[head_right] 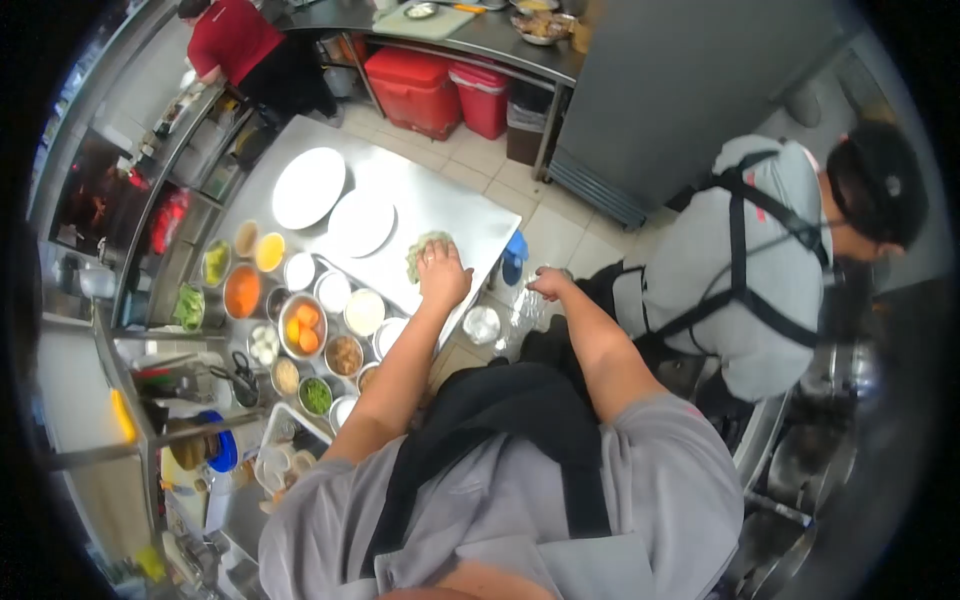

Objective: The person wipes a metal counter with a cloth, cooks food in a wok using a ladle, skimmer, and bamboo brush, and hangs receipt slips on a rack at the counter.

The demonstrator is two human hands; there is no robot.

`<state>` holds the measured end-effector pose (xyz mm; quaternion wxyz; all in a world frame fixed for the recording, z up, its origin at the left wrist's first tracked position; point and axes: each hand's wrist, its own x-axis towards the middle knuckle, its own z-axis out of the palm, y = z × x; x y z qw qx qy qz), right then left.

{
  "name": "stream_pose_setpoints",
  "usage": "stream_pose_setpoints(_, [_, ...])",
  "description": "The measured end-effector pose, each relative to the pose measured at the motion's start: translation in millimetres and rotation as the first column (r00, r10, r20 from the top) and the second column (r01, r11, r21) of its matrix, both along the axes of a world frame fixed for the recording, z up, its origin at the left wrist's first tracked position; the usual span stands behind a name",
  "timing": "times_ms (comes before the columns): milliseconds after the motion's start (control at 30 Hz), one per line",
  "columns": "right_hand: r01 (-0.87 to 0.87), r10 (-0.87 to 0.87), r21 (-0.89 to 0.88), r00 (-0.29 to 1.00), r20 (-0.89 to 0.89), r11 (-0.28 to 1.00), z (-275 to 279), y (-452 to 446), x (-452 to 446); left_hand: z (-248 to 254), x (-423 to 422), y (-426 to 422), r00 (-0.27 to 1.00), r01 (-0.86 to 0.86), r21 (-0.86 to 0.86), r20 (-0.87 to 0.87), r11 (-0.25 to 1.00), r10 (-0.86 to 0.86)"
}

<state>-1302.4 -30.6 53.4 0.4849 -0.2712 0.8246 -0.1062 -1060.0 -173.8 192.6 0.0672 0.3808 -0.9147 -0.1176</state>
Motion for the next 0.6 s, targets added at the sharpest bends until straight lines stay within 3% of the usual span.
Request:
stream_pose_setpoints(67, [-0.037, 0.036, -0.107, 0.999, -0.009, 0.994, 0.2, -22.4, -13.4, -6.0, -18.3, -26.6, 0.987, -0.066, -0.068, 0.14, 0.996, 0.075])
stream_pose_setpoints(133, [0.012, 0.038, -0.192, 0.966, 0.255, 0.981, -22.0, -49.0, -36.5, -13.5, -36.4, -55.6, 0.976, -0.088, -0.084, 0.192, 0.993, 0.103])
stream_pose_setpoints(167, [-0.057, 0.072, -0.061, 0.957, 0.28, 0.996, -28.9, -66.6, -53.9, -9.4, -45.5, -66.6, 0.958, -0.111, -0.059, 0.257, 0.992, 0.123])
stream_pose_setpoints(200, [-0.072, 0.089, -0.069, 0.955, 0.282, 0.995, -34.6, -80.5, -73.1, -6.6, -54.4, -78.5, 0.936, -0.134, -0.036, 0.324, 0.99, 0.138])
stream_pose_setpoints(267, [-0.452, 0.433, -0.008, 0.847, 0.308, 0.892, -51.0, -107.1, -120.2, -13.3, -74.9, -107.6, 0.918, -0.184, -0.024, 0.352, 0.983, 0.18])
stream_pose_setpoints(400, [-0.517, 0.469, 0.08, 0.822, 0.324, 0.852, -8.7, -181.7, -217.7, -16.2, -118.5, -167.8, 0.86, -0.363, 0.078, 0.413, 0.929, 0.301])
stream_pose_setpoints(467, [-0.656, 0.644, 0.158, 0.755, 0.123, 0.738, 0.0, -251.1, -277.5, -30.7, -141.5, -200.5, 0.844, -0.468, 0.271, 0.42, 0.841, 0.335])
stream_pose_setpoints(500, [-0.671, 0.659, 0.157, 0.741, 0.131, 0.724, -13.9, -291.1, -311.6, -24.7, -156.5, -206.3, 0.816, -0.531, 0.292, 0.428, 0.795, 0.388])
stream_pose_setpoints(567, [-0.826, 0.768, -0.046, 0.542, -0.342, 0.562, -63.9, -363.7, -370.3, -17.9, -179.3, -212.8, 0.768, -0.611, 0.322, 0.465, 0.723, 0.441])
stream_pose_setpoints(600, [-0.756, 0.68, -0.128, 0.639, -0.358, 0.642, -50.6, -398.9, -384.5, -19.9, -184.1, -219.6, 0.742, -0.643, 0.335, 0.495, 0.689, 0.452])
